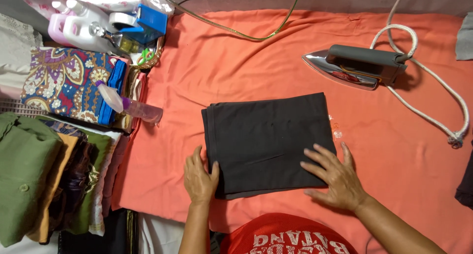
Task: Iron and fold a black t-shirt on a table.
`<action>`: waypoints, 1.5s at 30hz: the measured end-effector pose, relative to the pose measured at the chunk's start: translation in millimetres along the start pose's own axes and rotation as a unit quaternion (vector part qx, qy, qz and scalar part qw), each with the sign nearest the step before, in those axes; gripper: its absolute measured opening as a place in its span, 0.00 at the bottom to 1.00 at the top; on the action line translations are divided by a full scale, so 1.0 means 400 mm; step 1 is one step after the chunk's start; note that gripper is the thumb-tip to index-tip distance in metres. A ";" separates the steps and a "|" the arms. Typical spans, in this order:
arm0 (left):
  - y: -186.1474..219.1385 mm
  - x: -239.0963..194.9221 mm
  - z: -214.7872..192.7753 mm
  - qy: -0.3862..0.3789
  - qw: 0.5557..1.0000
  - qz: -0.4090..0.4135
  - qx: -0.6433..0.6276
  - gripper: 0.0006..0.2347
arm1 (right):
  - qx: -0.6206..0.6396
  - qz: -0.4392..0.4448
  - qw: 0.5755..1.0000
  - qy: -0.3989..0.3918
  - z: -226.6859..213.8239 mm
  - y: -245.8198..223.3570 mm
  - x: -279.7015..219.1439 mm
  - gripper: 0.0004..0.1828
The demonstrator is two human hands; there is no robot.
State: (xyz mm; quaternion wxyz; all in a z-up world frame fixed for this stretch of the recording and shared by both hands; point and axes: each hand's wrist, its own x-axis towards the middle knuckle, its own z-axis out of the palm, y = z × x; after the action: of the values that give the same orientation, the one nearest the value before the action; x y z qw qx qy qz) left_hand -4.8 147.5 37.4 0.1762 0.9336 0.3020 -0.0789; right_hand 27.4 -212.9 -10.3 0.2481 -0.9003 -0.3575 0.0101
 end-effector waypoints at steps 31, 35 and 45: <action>0.000 0.356 0.206 0.053 0.966 -0.040 -0.252 0.23 | 0.515 0.557 0.644 0.093 -0.001 0.220 0.318 0.25; 0.035 0.380 0.147 -0.084 0.843 -0.036 -0.530 0.12 | 0.561 0.455 0.674 0.152 -0.080 0.199 0.341 0.16; 0.124 0.300 -0.073 -0.054 0.668 0.280 -0.687 0.09 | 0.314 0.179 0.899 0.246 -0.340 0.108 0.174 0.12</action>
State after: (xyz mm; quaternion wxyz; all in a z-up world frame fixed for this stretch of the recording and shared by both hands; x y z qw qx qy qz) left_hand 122.3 185.3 47.8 0.7979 0.5827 -0.0148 0.1535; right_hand 133.6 -254.3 100.3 0.5924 -0.7980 -0.0959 -0.0557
